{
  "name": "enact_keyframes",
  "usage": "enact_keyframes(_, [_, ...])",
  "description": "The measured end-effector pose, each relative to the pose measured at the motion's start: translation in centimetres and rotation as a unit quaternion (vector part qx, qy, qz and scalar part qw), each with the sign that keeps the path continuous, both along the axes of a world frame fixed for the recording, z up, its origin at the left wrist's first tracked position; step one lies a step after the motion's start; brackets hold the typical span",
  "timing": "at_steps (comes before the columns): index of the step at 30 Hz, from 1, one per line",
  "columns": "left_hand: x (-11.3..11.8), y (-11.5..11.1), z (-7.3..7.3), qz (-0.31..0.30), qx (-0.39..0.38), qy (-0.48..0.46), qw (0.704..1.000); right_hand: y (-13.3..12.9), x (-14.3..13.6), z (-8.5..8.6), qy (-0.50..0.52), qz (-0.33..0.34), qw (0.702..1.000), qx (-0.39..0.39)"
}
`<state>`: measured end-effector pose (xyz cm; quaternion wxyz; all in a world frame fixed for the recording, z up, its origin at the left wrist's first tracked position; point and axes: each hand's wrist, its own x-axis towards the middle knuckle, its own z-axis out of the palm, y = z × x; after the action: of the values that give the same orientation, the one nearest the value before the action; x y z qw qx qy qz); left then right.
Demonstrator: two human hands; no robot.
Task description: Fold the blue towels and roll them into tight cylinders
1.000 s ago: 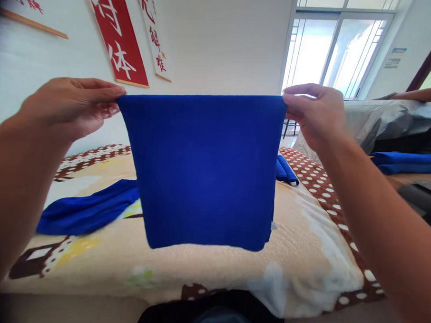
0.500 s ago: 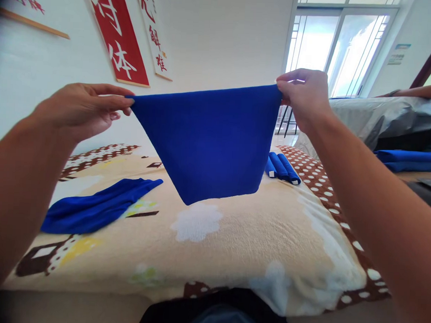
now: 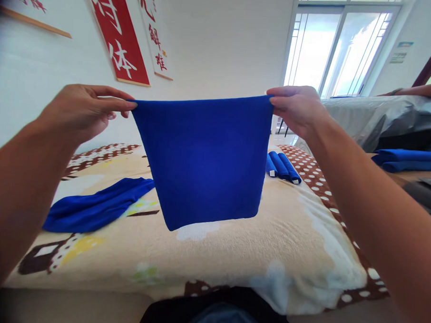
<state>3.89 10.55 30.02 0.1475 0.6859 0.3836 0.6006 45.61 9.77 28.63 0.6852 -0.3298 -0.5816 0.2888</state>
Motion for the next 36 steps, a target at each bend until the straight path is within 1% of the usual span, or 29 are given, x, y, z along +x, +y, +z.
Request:
enact_keyframes(2, [-0.2,0.0,0.0,0.000,-0.004,-0.002,1.000,0.1,0.1,-0.2,-0.020,-0.003,1.000,0.018])
enact_keyframes(4, [-0.3,0.0,0.0,0.005,-0.012,-0.010,1.000,0.5,0.4,-0.4,-0.044,-0.026,0.997,0.050])
enact_keyframes(6, [-0.2,0.0,0.1,0.008,-0.014,-0.028,0.999,1.0,0.6,-0.5,-0.062,-0.055,0.994,0.076])
enact_keyframes(8, [-0.1,-0.1,0.0,0.002,-0.012,-0.035,0.999,1.3,0.8,-0.6,-0.073,-0.083,0.990,0.087])
enact_keyframes(11, [0.2,-0.3,-0.2,-0.001,0.008,-0.006,1.000,1.4,0.9,-0.6,-0.097,-0.150,0.980,0.092])
enact_keyframes(13, [0.5,-0.5,-0.3,0.040,0.021,0.039,0.998,1.3,0.9,-0.6,-0.131,-0.197,0.967,0.096])
enact_keyframes(16, [0.7,-0.7,-0.6,0.119,0.015,0.115,0.986,1.2,0.8,-0.7,-0.194,-0.251,0.944,0.094])
enact_keyframes(19, [0.8,-0.6,-0.6,0.153,0.017,0.167,0.974,1.5,0.9,-0.9,-0.258,-0.294,0.915,0.102])
enact_keyframes(22, [0.6,-0.3,-0.6,0.187,0.046,0.198,0.961,1.6,1.1,-1.0,-0.298,-0.310,0.897,0.103])
enact_keyframes(23, [0.5,-0.2,-0.5,0.190,0.056,0.201,0.959,1.5,1.2,-1.0,-0.310,-0.316,0.891,0.105])
enact_keyframes(25, [0.2,-0.2,-0.4,0.163,0.065,0.191,0.966,1.1,1.2,-0.8,-0.336,-0.338,0.872,0.111])
enact_keyframes(27, [0.1,-0.5,-0.2,0.107,0.055,0.172,0.978,0.3,1.0,-0.6,-0.368,-0.363,0.848,0.119])
enact_keyframes(29, [0.0,-1.1,0.0,0.072,0.040,0.156,0.984,-0.8,0.7,-0.2,-0.399,-0.368,0.831,0.121])
enact_keyframes(30, [0.0,-1.5,0.1,0.067,0.033,0.149,0.986,-1.4,0.5,0.0,-0.402,-0.356,0.836,0.114])
enact_keyframes(31, [0.0,-2.0,0.2,0.069,0.028,0.140,0.987,-2.1,0.3,0.3,-0.391,-0.332,0.853,0.100])
enact_keyframes(32, [0.0,-2.5,0.3,0.073,0.022,0.130,0.989,-2.8,0.3,0.6,-0.367,-0.295,0.879,0.076])
enact_keyframes(34, [-0.3,-3.6,0.6,0.081,0.019,0.107,0.991,-4.0,0.4,1.2,-0.295,-0.199,0.934,0.020])
enact_keyframes(35, [-0.5,-4.1,0.8,0.082,0.021,0.095,0.992,-4.5,0.7,1.6,-0.263,-0.149,0.953,0.000])
enact_keyframes(36, [-0.8,-4.5,0.9,0.080,0.025,0.084,0.993,-4.8,1.0,2.0,-0.241,-0.104,0.965,-0.012])
